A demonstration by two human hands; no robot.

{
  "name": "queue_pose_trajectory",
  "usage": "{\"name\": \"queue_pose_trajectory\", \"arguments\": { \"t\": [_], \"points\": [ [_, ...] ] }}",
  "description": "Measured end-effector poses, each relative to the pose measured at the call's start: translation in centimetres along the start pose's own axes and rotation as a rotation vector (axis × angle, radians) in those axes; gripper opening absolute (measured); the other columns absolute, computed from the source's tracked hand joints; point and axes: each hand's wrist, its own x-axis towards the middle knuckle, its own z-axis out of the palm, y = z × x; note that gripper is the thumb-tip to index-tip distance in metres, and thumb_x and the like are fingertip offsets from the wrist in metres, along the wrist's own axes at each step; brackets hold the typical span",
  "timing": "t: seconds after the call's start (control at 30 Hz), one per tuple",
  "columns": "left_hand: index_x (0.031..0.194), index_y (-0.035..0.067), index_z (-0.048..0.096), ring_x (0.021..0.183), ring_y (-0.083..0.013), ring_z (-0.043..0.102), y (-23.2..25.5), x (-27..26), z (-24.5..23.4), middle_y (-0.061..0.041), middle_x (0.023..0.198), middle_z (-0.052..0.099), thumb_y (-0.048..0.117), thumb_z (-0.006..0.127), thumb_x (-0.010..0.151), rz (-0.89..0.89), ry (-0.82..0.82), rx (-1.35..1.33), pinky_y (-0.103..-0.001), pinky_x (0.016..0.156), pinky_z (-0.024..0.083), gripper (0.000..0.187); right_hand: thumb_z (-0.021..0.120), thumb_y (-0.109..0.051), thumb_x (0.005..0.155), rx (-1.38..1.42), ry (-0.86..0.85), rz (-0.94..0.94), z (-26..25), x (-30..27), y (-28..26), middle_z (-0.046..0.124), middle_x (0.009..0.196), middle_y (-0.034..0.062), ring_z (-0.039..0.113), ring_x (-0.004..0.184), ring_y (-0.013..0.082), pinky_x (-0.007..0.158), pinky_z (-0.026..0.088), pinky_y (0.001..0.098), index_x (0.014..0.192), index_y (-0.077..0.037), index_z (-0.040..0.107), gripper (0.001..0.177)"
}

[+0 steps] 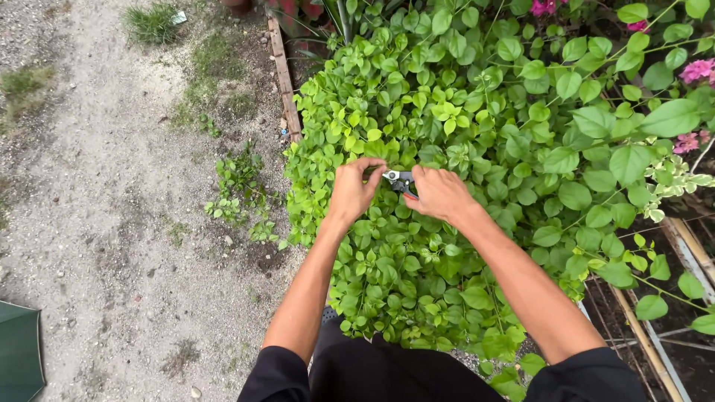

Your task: Pruning leaves and small branches from a plant using garden shears.

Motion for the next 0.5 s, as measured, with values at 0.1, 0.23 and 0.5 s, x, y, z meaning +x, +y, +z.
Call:
{"name": "queue_pose_trajectory", "arguments": {
  "t": [0.1, 0.23, 0.5],
  "points": [
    [0.108, 0.004, 0.078, 0.057, -0.0134, 0.055, 0.5, -0.1, -0.4, -0.011, 0.080, 0.075, 0.015, 0.073, 0.093, -0.080, -0.001, 0.003, -0.031, 0.056, 0.046, 0.020, 0.068, -0.043, 0.086, -0.014, -0.054, -0.015, 0.2, -0.2, 0.2, 0.071, 0.103, 0.0235, 0.072, 0.094, 0.0397, 0.087, 0.059, 0.0476, 0.113, 0.003, 0.058, 0.054],
    [0.109, 0.005, 0.079, 0.054, -0.0119, 0.051, 1.3, -0.2, -0.8, -0.008, 0.072, 0.073, 0.017, 0.072, 0.093, -0.200, -0.049, -0.035, -0.030, 0.052, 0.043, 0.021, 0.075, -0.040, 0.077, -0.015, 0.023, -0.002, -2.9, -1.3, -2.5, 0.066, 0.105, 0.0284, 0.070, 0.092, 0.0413, 0.080, 0.058, 0.0487, 0.110, 0.008, 0.054, 0.062],
    [0.109, 0.004, 0.078, 0.060, -0.0081, 0.059, -0.3, -0.8, -0.7, -0.005, 0.077, 0.075, 0.017, 0.072, 0.093, -0.218, -0.046, -0.115, -0.027, 0.055, 0.048, 0.021, 0.071, -0.035, 0.082, 0.013, -0.041, -0.045, -0.9, -0.3, -1.1, 0.068, 0.104, 0.0257, 0.070, 0.093, 0.0428, 0.084, 0.058, 0.0493, 0.113, 0.006, 0.054, 0.054]
  ]
}}
